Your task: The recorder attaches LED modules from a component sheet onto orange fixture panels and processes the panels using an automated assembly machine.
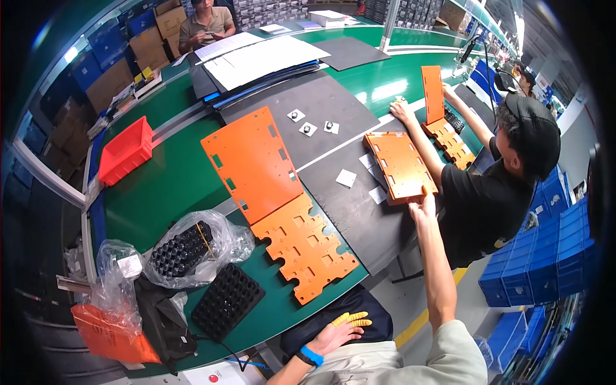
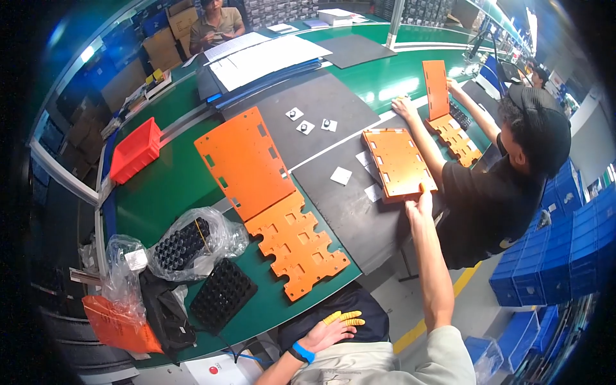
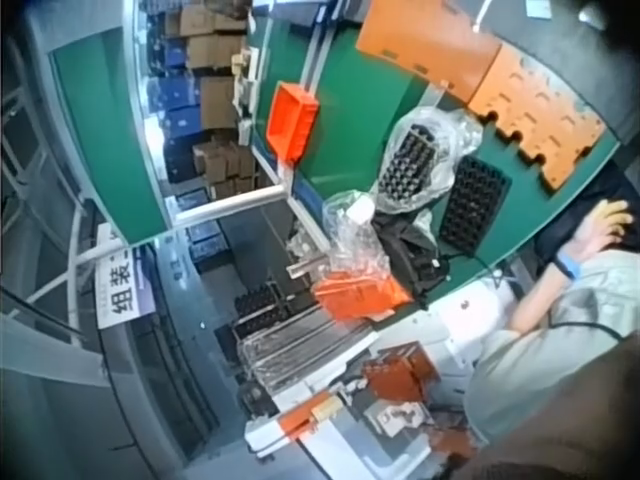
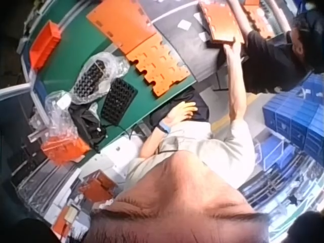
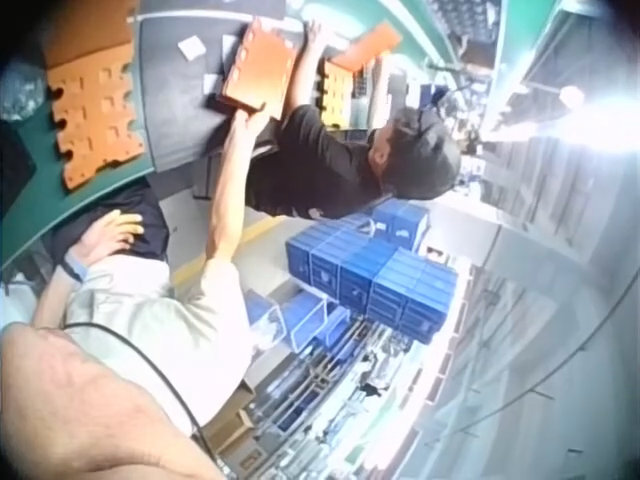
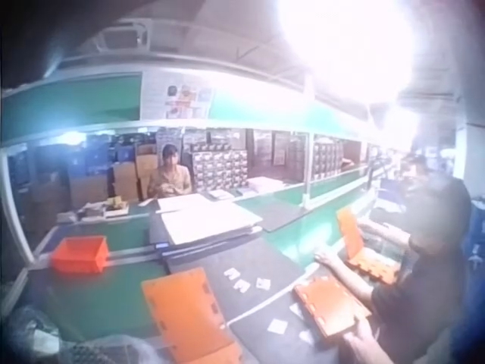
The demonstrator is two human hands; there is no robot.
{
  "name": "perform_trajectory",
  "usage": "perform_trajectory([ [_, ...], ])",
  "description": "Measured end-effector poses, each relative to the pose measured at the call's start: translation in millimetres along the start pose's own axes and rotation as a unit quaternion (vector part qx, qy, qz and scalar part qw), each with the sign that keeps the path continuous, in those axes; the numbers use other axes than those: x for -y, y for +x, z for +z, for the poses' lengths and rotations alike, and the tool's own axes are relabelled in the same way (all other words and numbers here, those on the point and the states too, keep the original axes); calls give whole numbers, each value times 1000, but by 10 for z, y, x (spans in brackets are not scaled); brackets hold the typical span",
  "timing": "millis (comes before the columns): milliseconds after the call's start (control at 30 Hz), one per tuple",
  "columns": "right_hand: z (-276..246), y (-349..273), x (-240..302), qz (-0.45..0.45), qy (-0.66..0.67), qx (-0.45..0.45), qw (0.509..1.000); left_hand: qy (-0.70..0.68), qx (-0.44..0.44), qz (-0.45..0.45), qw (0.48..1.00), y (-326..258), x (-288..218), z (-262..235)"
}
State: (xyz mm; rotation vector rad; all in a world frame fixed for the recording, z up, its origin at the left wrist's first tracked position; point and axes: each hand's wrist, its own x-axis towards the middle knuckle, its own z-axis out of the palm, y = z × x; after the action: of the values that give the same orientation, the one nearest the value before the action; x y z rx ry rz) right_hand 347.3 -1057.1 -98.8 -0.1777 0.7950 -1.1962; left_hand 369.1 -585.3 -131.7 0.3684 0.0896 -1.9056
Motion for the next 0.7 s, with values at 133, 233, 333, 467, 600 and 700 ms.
perform_trajectory([
  [133, -200, 143, 107, 4, -18, 5, 1000, -5, 10, -2, 1000, 9, -1, -22],
  [233, -161, 27, 124, 1, -18, -24, 1000, -15, 9, 6, 1000, -6, 12, -47],
  [333, -231, 96, 163, 6, -6, 0, 1000, -18, 11, 9, 1000, -16, 21, -67],
  [467, -168, 23, 229, -19, 11, 54, 998, -22, 15, 9, 1000, -19, 45, -86],
  [600, 4, -139, 235, -50, 40, 17, 998, -19, 17, 15, 1000, -13, 77, -121],
  [700, 157, -367, 273, -42, 30, -49, 997, -22, 17, 20, 999, -34, 86, -112],
])
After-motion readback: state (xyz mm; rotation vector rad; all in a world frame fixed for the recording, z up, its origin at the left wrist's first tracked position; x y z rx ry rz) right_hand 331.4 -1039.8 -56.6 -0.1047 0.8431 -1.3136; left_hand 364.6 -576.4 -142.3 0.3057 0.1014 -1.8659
